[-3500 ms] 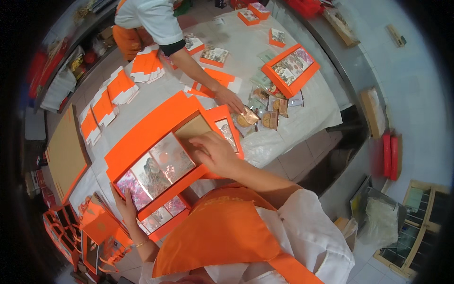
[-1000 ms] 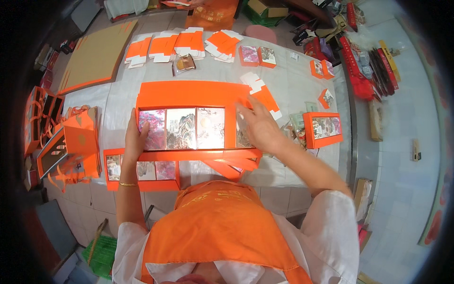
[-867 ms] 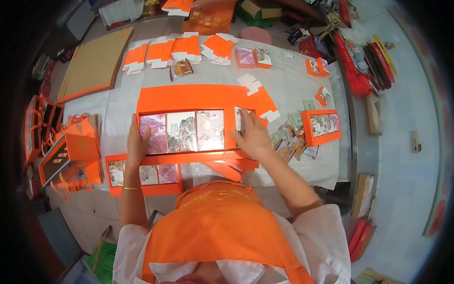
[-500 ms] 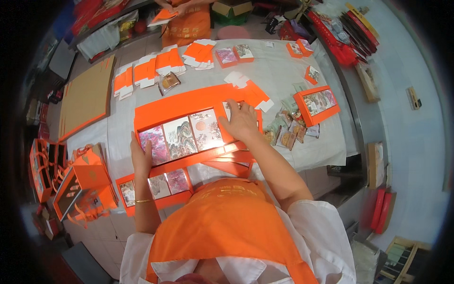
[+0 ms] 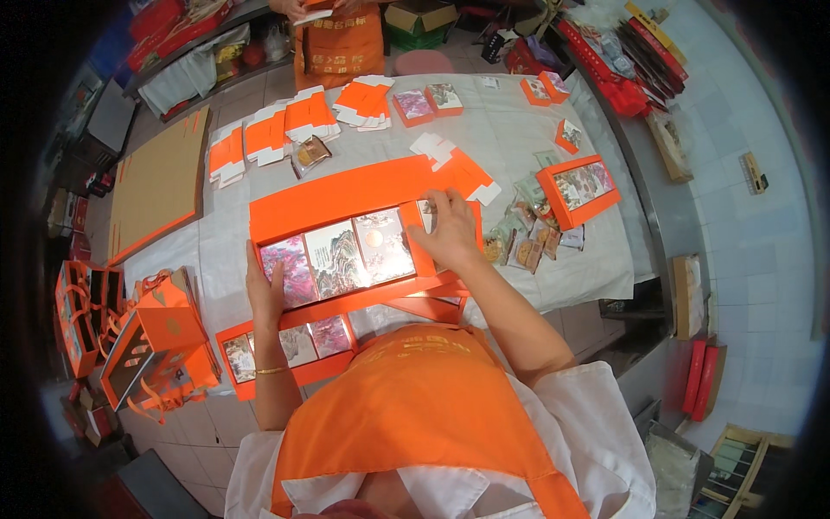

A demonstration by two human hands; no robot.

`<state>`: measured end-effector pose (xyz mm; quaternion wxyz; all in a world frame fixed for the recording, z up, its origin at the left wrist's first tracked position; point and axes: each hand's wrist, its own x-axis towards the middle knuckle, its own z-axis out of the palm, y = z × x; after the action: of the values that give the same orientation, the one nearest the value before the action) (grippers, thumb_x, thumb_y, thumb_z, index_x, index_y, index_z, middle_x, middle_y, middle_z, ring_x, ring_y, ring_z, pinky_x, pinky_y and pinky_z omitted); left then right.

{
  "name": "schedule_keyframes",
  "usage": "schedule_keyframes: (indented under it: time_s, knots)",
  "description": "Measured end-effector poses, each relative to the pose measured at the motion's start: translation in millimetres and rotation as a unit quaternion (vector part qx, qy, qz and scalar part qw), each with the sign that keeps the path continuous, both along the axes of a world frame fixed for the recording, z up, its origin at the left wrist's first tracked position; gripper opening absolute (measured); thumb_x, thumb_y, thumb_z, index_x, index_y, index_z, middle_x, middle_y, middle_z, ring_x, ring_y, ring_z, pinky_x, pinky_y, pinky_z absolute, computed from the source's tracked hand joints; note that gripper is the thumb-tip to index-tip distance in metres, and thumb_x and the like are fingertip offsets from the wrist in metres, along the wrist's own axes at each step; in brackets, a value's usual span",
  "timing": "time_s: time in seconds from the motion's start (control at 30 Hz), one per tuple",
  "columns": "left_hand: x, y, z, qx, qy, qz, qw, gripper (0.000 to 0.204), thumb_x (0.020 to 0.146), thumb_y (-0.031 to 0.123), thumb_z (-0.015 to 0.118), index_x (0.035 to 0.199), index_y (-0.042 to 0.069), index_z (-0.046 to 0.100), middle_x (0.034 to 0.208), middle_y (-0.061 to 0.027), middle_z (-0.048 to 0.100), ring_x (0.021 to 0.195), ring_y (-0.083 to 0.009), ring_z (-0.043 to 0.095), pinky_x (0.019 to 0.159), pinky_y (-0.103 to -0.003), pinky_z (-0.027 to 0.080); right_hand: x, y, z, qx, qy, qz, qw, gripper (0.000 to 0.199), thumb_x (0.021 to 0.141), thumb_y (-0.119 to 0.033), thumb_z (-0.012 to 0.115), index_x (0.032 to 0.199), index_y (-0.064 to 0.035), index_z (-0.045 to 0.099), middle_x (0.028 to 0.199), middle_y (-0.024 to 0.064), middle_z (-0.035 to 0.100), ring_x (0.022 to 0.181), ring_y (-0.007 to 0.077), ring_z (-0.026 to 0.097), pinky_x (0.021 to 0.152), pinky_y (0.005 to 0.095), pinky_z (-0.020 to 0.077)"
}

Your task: The person assembles orange cardboard boxes by placing small, individually wrapped items into the compartments of the box base. They then fold the cardboard flaps to close the boxes and stack the finished units on the table.

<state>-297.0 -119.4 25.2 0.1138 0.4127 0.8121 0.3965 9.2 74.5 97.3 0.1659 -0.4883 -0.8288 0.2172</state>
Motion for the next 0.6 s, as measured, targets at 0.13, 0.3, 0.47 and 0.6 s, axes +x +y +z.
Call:
schedule_keyframes:
  time_s: [0.13,0.3,0.47,0.6]
  knots:
    - [12.7,4.4,12.3,-0.085,0.142,0.077,0.983,0.081,0.086,0.016,0.07,0.153,0.004,0.026,0.143,-0.0279,0.045,0.131,-0.0435,0.045,0.108,-0.051,0.035,0.4,17.5,-12.1,-0.014,0.049,0.033,0.998,0.056,0.08,-0.037,0.072,0.127,-0.0119,0.054,0.126,0.0196,0.049,0.117,0.0361,0.048,0.101,0.0473,0.0395]
    - [82.7,39.3,53.7,0.123,0.115,-0.166,0.972,0.097,0.071,0.021,0.083,0.15,0.001,0.03,0.149,-0.0283,0.035,0.141,-0.0419,0.033,0.115,-0.052,0.024,-2.6,28.4,-14.4,-0.023,0.077,-0.048,0.996,0.048,0.088,-0.036,0.069,0.125,-0.0079,0.058,0.122,0.0181,0.049,0.101,0.0296,0.058,0.09,0.0364,0.0476]
    - [161.9,78.0,62.5,0.079,0.056,-0.329,0.94,0.116,0.063,0.025,0.091,0.154,0.007,0.022,0.159,-0.0279,0.008,0.145,-0.0462,0.018,0.116,-0.051,0.027,2.4,46.9,-20.5,-0.163,0.22,-0.091,0.958,0.047,0.087,-0.033,0.07,0.121,-0.0019,0.06,0.116,0.0128,0.059,0.094,0.0181,0.06,0.085,0.0311,0.0494]
    - [169.7,100.2,54.5,0.107,0.017,-0.303,0.947,0.117,0.062,0.026,0.092,0.155,0.011,0.022,0.157,-0.0295,0.009,0.143,-0.0487,0.02,0.115,-0.053,0.027,20.3,58.2,-17.8,-0.352,0.248,-0.051,0.901,0.047,0.091,-0.027,0.068,0.125,0.0032,0.057,0.106,0.0076,0.065,0.096,0.0124,0.059,0.086,0.0277,0.0483]
